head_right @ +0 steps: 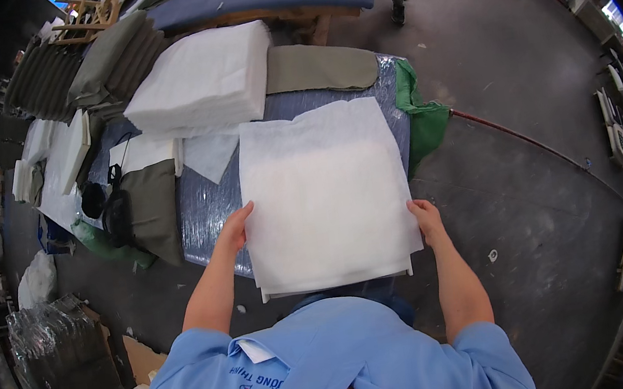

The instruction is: The person folds a white fabric sheet on a table, aligning edges and pressing down to create creases. The person then folds the fabric in half and continues to fold it into a compact stack.

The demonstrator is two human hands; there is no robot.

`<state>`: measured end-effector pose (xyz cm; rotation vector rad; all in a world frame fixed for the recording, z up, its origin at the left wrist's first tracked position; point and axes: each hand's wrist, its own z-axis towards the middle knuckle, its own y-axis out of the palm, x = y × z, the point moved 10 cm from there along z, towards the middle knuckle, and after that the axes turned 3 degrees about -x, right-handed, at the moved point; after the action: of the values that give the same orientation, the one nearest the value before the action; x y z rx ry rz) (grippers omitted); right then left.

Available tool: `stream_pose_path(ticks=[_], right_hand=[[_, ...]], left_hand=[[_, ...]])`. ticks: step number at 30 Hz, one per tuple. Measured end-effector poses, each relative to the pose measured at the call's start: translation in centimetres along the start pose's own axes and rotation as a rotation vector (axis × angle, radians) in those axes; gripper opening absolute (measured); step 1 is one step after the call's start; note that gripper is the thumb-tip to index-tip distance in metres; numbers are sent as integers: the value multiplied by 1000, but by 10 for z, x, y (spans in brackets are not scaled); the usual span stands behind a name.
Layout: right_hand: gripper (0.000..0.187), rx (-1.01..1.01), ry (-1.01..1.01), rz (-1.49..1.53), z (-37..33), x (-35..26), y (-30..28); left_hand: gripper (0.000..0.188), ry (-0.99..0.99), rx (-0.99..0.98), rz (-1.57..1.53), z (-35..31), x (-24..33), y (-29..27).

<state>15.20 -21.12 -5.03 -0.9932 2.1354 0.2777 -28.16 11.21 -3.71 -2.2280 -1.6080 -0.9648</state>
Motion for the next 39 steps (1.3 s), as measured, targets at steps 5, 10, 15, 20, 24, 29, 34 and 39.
stream_pose_path(ticks=[5, 10, 15, 20, 24, 29, 34, 39], right_hand=[[22, -70, -238, -183, 19, -54, 32], [19, -42, -408, 6, -17, -99, 36], [20, 42, -416, -61, -37, -69, 23], [26, 165, -352, -380, -17, -15, 16], [31, 204, -345, -343, -15, 5, 9], [36, 209, -248, -536, -38, 17, 5], [38, 221, -389, -628, -64, 7, 7], [39, 220, -489, -641, -69, 6, 11]], left_hand=[[43, 233, 129, 273, 18, 35, 4], [38, 275, 190, 403, -5, 79, 10], [36, 368, 237, 290, -28, 64, 3], [39, 323, 343, 356, -8, -1, -30], [43, 177, 402, 409, -26, -34, -43], [43, 124, 392, 451, -85, -83, -37], [40, 328, 519, 305, -105, -100, -47], [44, 379, 742, 780, -126, -86, -50]])
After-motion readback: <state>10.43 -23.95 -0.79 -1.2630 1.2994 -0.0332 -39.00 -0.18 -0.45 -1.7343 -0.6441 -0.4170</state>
